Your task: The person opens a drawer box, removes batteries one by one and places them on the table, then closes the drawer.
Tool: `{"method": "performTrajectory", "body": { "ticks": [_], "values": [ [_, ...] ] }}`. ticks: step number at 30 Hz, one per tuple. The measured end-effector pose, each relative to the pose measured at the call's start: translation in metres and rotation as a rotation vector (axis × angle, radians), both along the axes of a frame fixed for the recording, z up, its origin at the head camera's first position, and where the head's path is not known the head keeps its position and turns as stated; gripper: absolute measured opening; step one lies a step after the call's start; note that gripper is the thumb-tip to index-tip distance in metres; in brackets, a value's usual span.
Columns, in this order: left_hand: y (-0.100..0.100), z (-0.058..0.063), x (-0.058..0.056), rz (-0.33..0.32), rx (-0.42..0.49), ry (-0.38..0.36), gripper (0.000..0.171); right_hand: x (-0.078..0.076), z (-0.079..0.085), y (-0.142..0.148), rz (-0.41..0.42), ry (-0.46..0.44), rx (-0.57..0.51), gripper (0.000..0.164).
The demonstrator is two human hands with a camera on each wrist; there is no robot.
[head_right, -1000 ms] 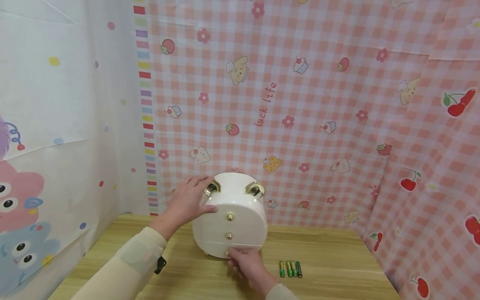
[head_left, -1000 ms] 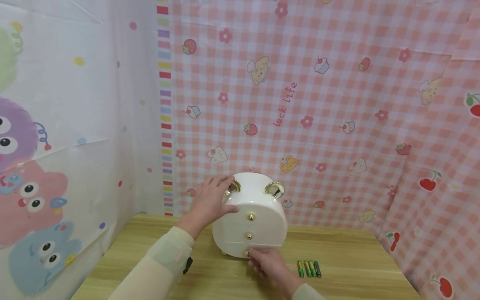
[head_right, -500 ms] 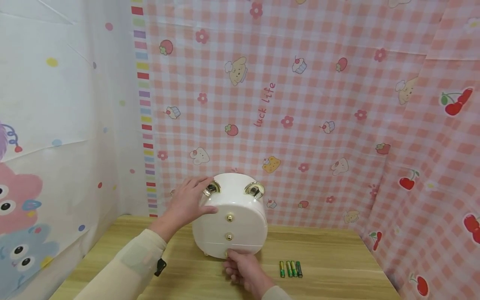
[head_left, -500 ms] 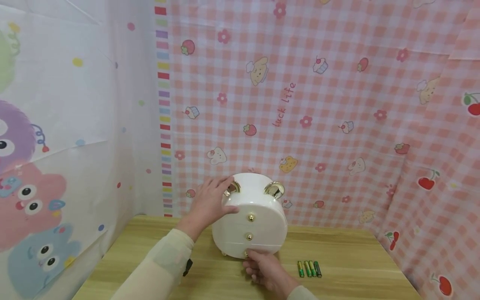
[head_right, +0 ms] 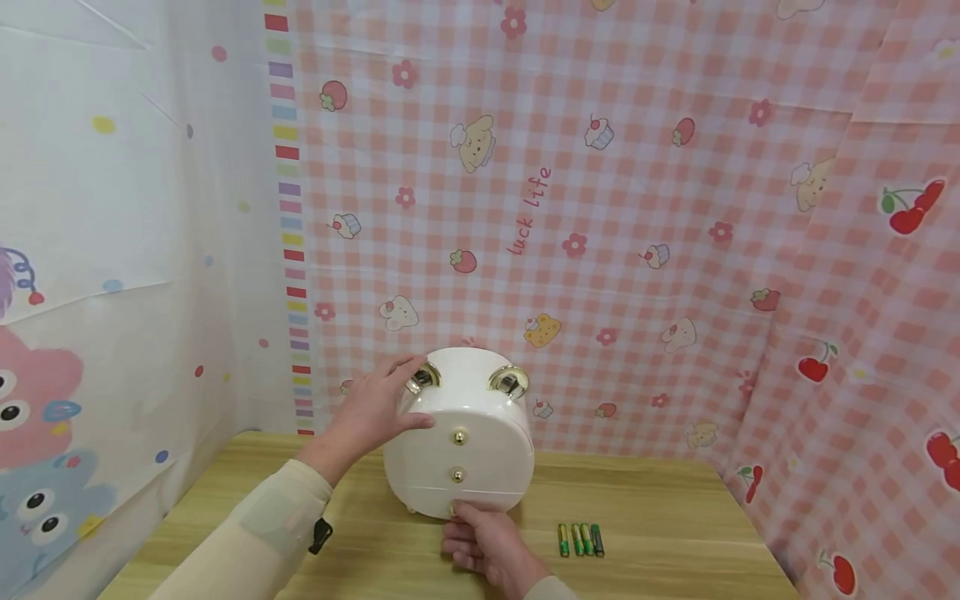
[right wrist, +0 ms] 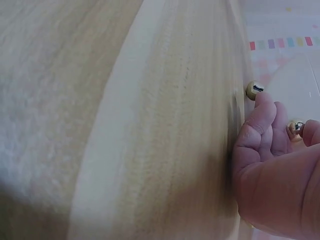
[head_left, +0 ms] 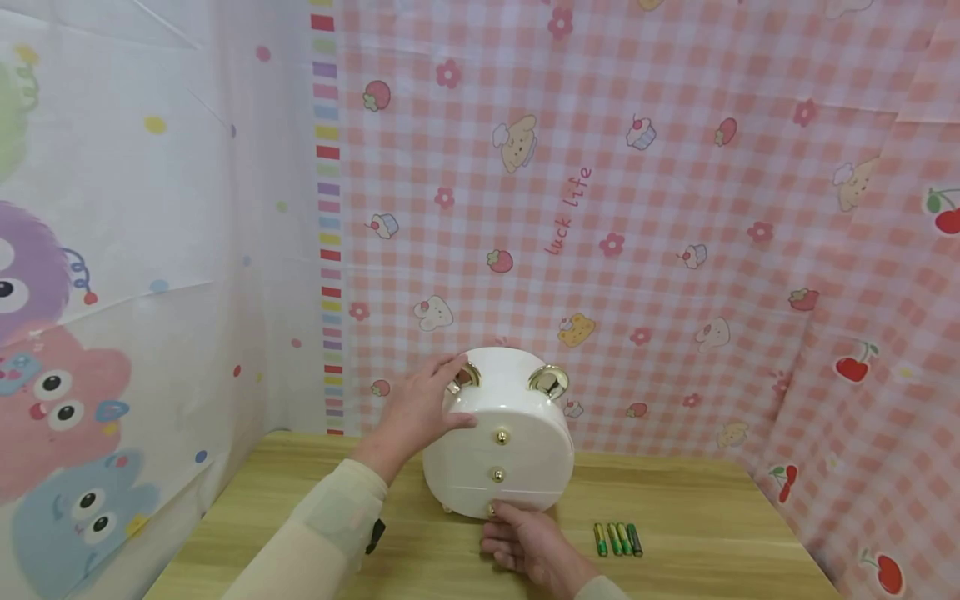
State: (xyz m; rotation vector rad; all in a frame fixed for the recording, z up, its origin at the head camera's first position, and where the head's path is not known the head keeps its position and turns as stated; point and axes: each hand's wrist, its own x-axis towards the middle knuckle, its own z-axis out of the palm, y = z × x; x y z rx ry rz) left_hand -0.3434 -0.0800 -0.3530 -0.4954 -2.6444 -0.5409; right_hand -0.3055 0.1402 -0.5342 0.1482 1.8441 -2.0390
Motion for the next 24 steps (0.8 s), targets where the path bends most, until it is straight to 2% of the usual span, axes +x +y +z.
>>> {"method": "performTrajectory", "body": {
  "ticks": [24],
  "values": [
    [0.0016,0.0024,-0.0003,-0.019,0.002,-0.011,0.096,0.0051,0.0008,0.0003,-0.001,0.011,-0.009,0.041]
  ]
}}
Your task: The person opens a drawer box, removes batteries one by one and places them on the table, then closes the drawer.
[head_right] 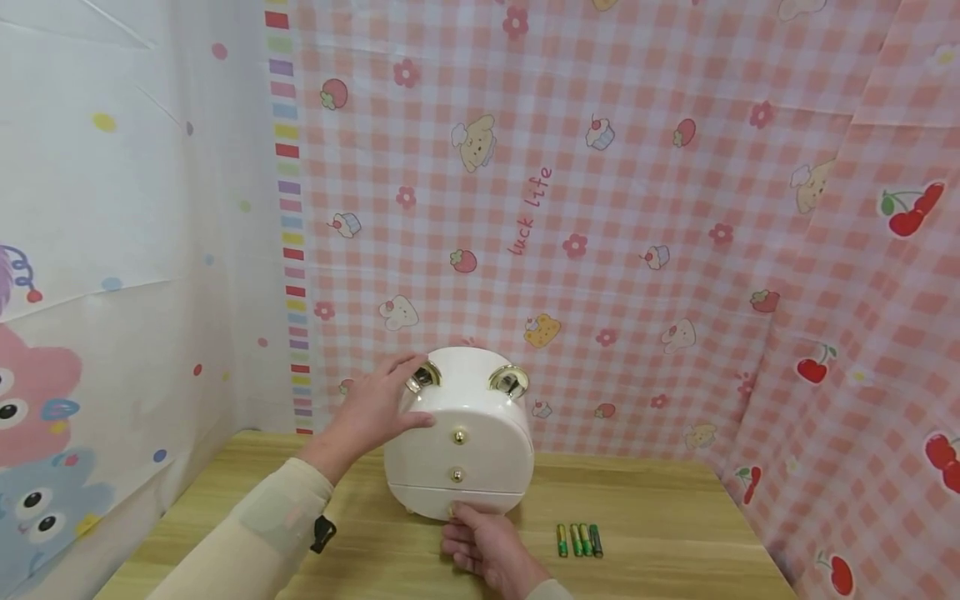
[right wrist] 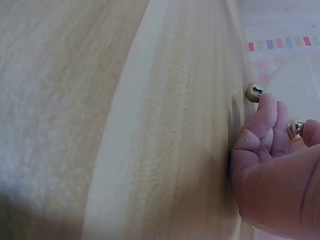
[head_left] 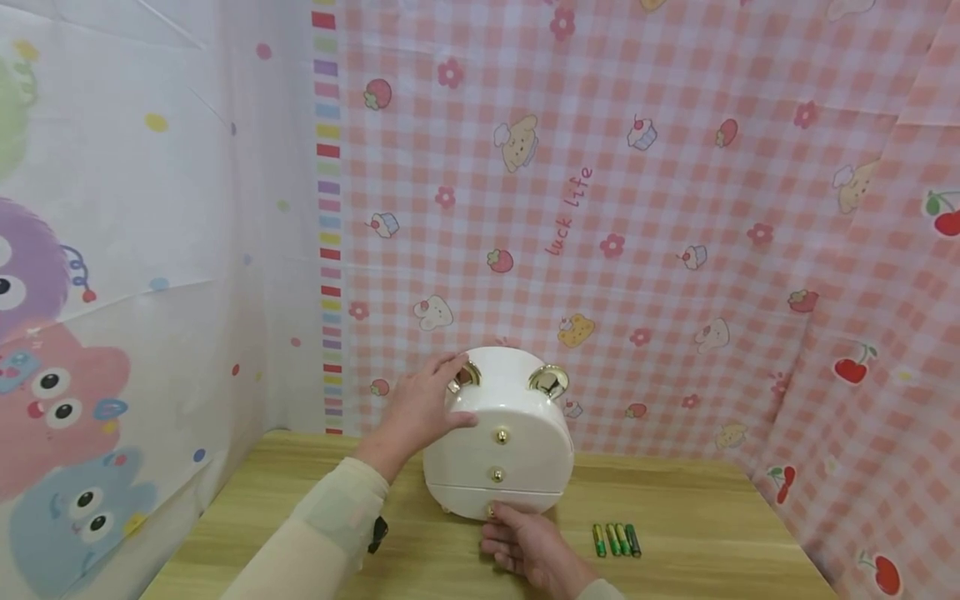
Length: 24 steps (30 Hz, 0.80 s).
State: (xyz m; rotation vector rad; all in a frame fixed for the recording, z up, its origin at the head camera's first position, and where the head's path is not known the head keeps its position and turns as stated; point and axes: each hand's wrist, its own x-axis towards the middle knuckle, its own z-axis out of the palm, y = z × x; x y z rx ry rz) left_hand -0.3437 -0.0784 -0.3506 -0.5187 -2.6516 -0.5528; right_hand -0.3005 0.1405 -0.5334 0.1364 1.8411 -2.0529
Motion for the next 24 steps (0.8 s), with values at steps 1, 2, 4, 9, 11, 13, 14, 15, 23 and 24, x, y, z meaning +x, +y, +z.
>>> {"method": "performTrajectory", "body": {
  "ticks": [1,2,4,9,11,13,14,15,23,24],
  "values": [
    [-0.0002,0.0002,0.0001,0.0,0.001,0.004,0.096,0.0,0.0001,-0.0002,0.0,0.002,-0.001,0.04],
    [-0.0004,0.0004,0.0001,0.0,0.001,0.01,0.096,0.0,0.0004,-0.0004,0.002,0.005,0.001,0.04],
    [-0.001,0.0003,0.0003,0.002,0.001,0.021,0.096,0.0001,0.001,-0.0006,0.003,0.007,0.001,0.04],
    [-0.0022,-0.0012,0.0009,0.005,-0.003,0.055,0.097,0.0007,0.0006,-0.0004,0.009,0.0,0.014,0.038],
    [-0.0022,-0.0017,0.0013,0.011,-0.008,0.06,0.097,0.0013,0.0,-0.0001,0.012,-0.004,0.02,0.037],
    [-0.0022,-0.0023,0.0017,0.018,-0.015,0.064,0.097,0.002,-0.0008,0.0004,0.012,-0.008,0.022,0.036],
    [-0.0022,-0.0027,0.0018,0.022,-0.02,0.066,0.097,0.0027,-0.0009,0.0006,0.013,-0.008,0.022,0.036],
    [-0.0021,-0.0029,0.0019,0.025,-0.022,0.067,0.097,0.0032,-0.0012,0.0008,0.012,-0.01,0.022,0.036],
    [-0.0012,-0.002,0.0033,0.036,-0.027,0.076,0.097,0.0067,0.0009,0.0003,0.006,-0.006,0.015,0.036],
    [-0.0011,-0.0018,0.0033,0.037,-0.029,0.075,0.097,0.0069,0.0014,0.0003,0.006,-0.008,0.016,0.036]
  ]
}}
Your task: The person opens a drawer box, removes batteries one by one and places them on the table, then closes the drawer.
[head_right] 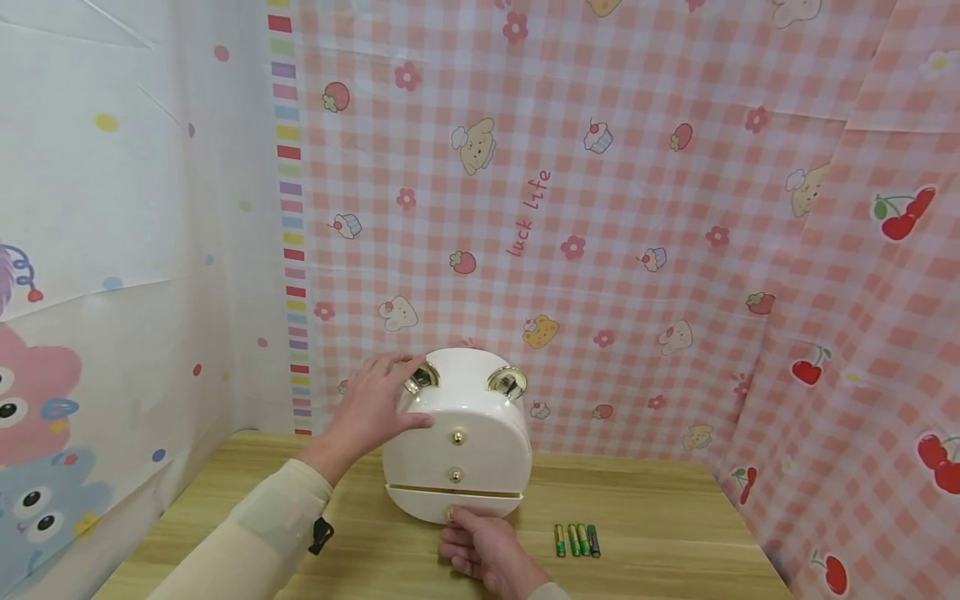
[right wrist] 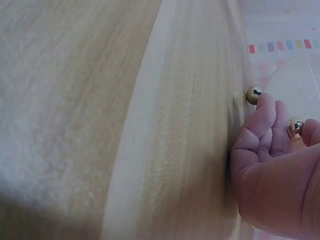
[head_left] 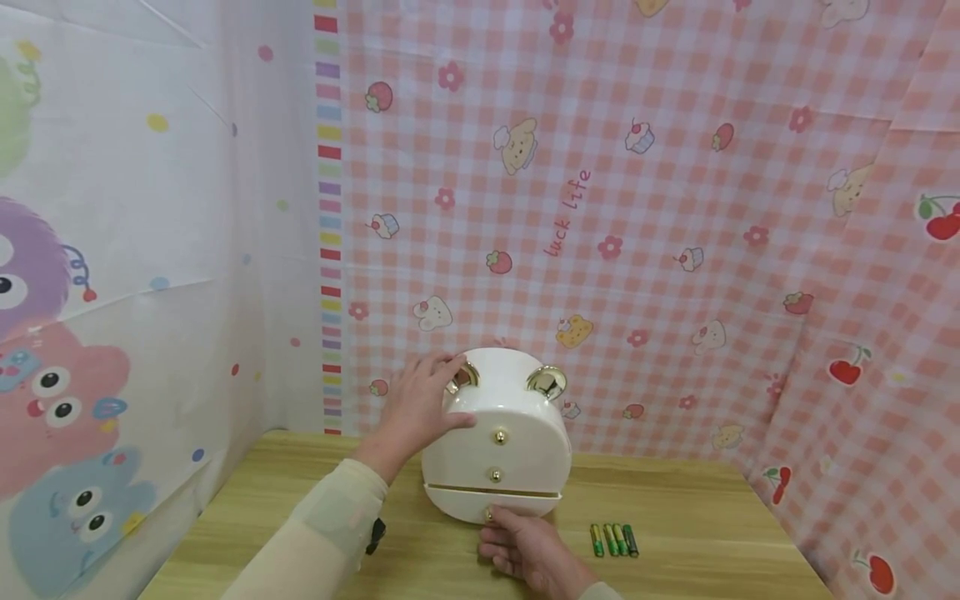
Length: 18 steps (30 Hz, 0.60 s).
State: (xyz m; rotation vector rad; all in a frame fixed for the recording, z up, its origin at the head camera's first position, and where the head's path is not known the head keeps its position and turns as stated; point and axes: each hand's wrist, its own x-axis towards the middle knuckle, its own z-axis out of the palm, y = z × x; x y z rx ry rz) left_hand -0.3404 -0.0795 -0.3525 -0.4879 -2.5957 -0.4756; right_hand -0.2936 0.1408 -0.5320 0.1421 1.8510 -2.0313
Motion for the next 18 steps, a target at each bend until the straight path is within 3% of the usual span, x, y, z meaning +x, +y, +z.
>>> {"method": "performTrajectory", "body": {
  "ticks": [18],
  "values": [
    [0.0008,0.0004,0.0005,0.012,-0.011,-0.01,0.096,0.0031,-0.0023,0.0007,-0.007,-0.017,-0.003,0.038]
  ]
}}
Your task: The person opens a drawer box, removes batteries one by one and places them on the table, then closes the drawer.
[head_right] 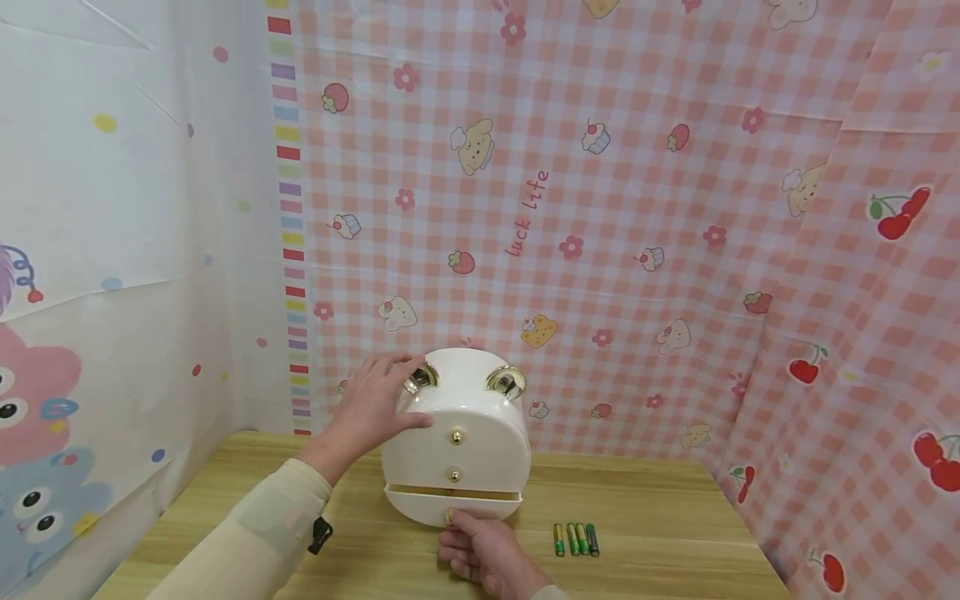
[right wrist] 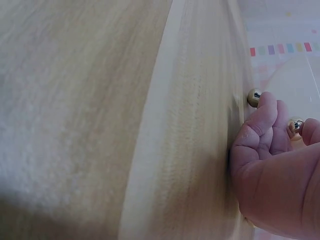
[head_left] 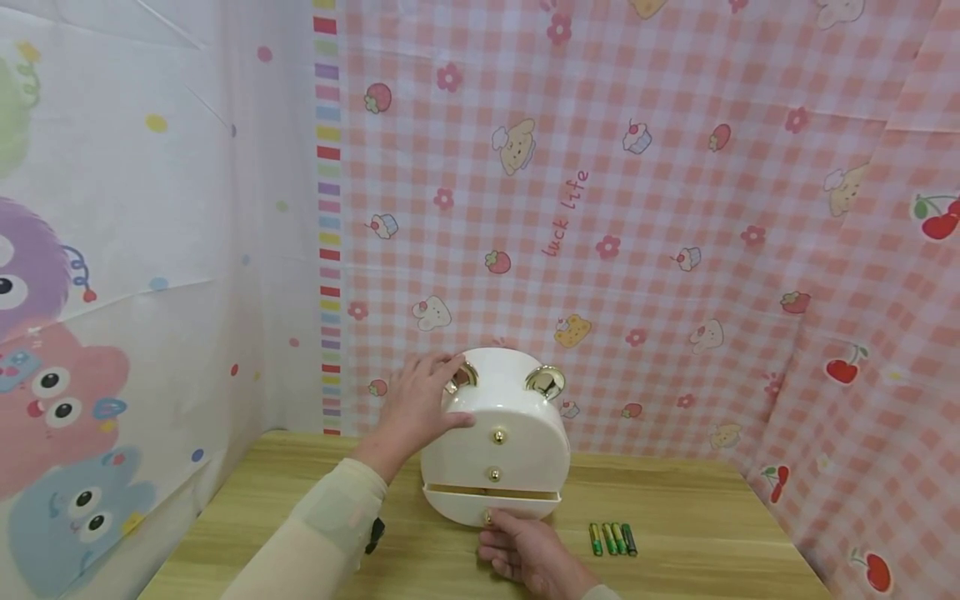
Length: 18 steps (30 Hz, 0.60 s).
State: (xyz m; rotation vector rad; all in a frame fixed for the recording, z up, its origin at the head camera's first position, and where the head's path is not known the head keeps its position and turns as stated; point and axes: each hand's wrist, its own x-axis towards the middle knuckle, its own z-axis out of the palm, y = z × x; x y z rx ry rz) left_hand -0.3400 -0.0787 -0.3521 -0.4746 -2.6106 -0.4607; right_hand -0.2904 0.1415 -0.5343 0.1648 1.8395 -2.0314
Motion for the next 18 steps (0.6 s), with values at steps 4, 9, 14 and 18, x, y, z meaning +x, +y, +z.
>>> {"method": "performTrajectory", "body": {
  "ticks": [4,9,14,18],
  "values": [
    [0.0003,0.0004,0.0008,0.002,0.0,-0.002,0.096,0.0011,0.0006,0.0,-0.006,-0.004,-0.001,0.038],
    [0.0005,0.0007,0.0013,0.002,0.004,-0.005,0.096,0.0024,0.0014,-0.0004,-0.006,0.003,-0.008,0.034],
    [0.0006,0.0009,0.0016,0.001,0.008,-0.01,0.096,0.004,0.0028,-0.0002,0.004,0.001,-0.014,0.032],
    [0.0004,0.0008,0.0017,0.001,0.01,-0.012,0.096,0.006,0.0032,0.0002,0.001,-0.006,-0.022,0.032]
  ]
}}
